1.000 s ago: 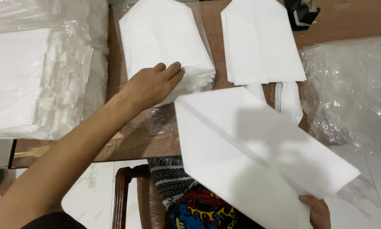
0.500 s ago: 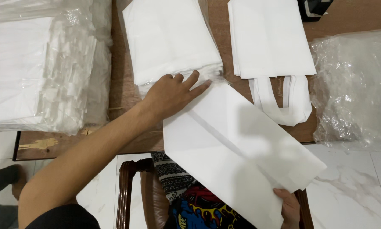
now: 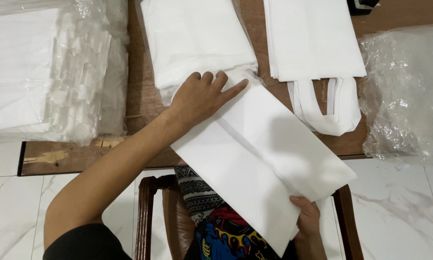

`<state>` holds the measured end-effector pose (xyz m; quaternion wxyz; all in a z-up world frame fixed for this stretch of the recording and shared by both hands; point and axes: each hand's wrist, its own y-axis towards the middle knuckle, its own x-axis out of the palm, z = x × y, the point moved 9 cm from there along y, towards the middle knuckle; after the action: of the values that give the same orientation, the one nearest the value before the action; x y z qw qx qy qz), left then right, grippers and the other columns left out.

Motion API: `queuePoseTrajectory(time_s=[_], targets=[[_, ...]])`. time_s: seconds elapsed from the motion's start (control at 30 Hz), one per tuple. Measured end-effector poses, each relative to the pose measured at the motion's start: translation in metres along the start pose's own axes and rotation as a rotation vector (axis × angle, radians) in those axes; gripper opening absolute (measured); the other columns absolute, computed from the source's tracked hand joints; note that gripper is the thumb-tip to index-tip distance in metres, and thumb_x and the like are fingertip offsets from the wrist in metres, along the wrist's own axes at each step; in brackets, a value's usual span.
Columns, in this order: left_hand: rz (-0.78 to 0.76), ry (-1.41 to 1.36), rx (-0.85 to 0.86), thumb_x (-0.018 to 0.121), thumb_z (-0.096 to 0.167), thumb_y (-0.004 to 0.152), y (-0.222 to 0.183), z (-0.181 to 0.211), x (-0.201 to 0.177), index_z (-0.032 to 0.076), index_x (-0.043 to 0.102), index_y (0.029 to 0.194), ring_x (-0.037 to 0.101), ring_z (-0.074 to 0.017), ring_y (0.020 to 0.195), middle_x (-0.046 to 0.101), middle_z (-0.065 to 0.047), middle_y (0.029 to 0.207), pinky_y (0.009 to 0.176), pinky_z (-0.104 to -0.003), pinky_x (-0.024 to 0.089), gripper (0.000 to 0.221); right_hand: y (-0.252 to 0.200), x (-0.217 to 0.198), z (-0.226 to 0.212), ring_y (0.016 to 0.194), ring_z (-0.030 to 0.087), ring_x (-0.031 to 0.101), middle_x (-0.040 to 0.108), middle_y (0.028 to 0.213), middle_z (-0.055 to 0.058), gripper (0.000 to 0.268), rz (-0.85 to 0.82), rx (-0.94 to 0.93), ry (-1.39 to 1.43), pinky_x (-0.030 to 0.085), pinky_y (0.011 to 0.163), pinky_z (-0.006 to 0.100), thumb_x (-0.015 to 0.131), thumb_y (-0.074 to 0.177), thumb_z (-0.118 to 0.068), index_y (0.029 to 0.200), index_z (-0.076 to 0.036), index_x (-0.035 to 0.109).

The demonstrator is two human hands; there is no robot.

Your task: The person folds white tote bags and places them into clear plastic packaging bags on a wooden table. They repeatedly pick up a bag, fold it, insert it into a plastic bag, and stack the packaged item.

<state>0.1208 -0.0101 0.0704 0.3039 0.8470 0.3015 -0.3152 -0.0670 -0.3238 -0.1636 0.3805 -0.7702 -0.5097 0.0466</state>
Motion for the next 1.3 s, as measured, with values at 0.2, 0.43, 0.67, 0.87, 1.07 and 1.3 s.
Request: queuePoseTrajectory(time_s=[0.2, 0.43, 0.67, 0.87, 1.07, 1.3], targets=[[0.086, 0.018, 0.1, 0.076, 0.011, 0.072, -0.028, -0.003, -0.019, 0.04, 0.037, 0.129, 0.052, -0.0167, 0.073, 0.06, -0.007, 0.119, 0.058, -0.025, 0.043, 0.075, -0.047, 0.024, -0.02, 0.112, 0.043, 0.057, 0.059, 0.125, 0.022, 0.054, 0.092, 0.114, -0.011, 0.047, 0.097, 0.053, 0.045, 0.085, -0.003, 0.139, 0.001, 0.05], [0.147, -0.064, -0.218, 0.059, 0.002, 0.067, -0.061, -0.026, -0.017, 0.017, 0.059, 0.099, 0.048, -0.015, 0.061, 0.051, 0.003, 0.075, 0.042, -0.026, 0.038, 0.035, -0.039, 0.016, -0.007, 0.105, 0.033, 0.058, 0.061, 0.119, 0.013, 0.058, 0.078, -0.011, 0.013, 0.049, 0.09, 0.044, 0.053, 0.08, -0.002, 0.138, -0.006, 0.053], [0.272, -0.163, -0.265, 0.059, 0.004, 0.079, -0.057, -0.021, -0.035, 0.013, 0.058, 0.089, 0.048, -0.0168, 0.069, 0.052, 0.001, 0.08, 0.049, -0.026, 0.038, 0.014, -0.022, 0.068, 0.012, 0.097, 0.036, 0.066, 0.067, 0.107, 0.013, 0.056, -0.203, -0.029, 0.181, 0.057, 0.081, 0.051, 0.059, 0.08, -0.005, 0.136, -0.011, 0.055], [0.225, -0.074, -0.281, 0.062, 0.012, 0.077, -0.042, -0.02, -0.037, 0.017, 0.06, 0.113, 0.049, -0.018, 0.069, 0.056, -0.001, 0.09, 0.054, -0.028, 0.039, 0.037, -0.04, 0.089, 0.001, 0.119, 0.038, 0.057, 0.059, 0.128, 0.016, 0.064, -0.143, -0.034, 0.188, 0.047, 0.103, 0.053, 0.052, 0.076, 0.007, 0.138, -0.008, 0.051], [0.354, -0.209, -0.308, 0.056, -0.004, 0.068, -0.033, -0.015, -0.028, 0.012, 0.061, 0.091, 0.047, -0.0189, 0.067, 0.052, -0.001, 0.078, 0.051, -0.029, 0.038, 0.028, -0.003, 0.041, 0.015, 0.091, 0.034, 0.066, 0.066, 0.096, 0.013, 0.032, -0.038, 0.009, 0.056, 0.057, 0.079, 0.044, 0.059, 0.082, -0.005, 0.114, 0.0, 0.062], [0.376, -0.615, -0.255, 0.063, 0.021, 0.097, -0.054, 0.033, -0.062, 0.005, 0.064, 0.107, 0.065, -0.0222, 0.084, 0.069, -0.013, 0.098, 0.072, -0.032, 0.053, 0.019, -0.008, 0.038, 0.011, 0.097, 0.032, 0.063, 0.065, 0.108, 0.012, 0.058, -0.032, -0.049, 0.108, 0.053, 0.084, 0.045, 0.059, 0.077, -0.002, 0.134, -0.009, 0.056]])
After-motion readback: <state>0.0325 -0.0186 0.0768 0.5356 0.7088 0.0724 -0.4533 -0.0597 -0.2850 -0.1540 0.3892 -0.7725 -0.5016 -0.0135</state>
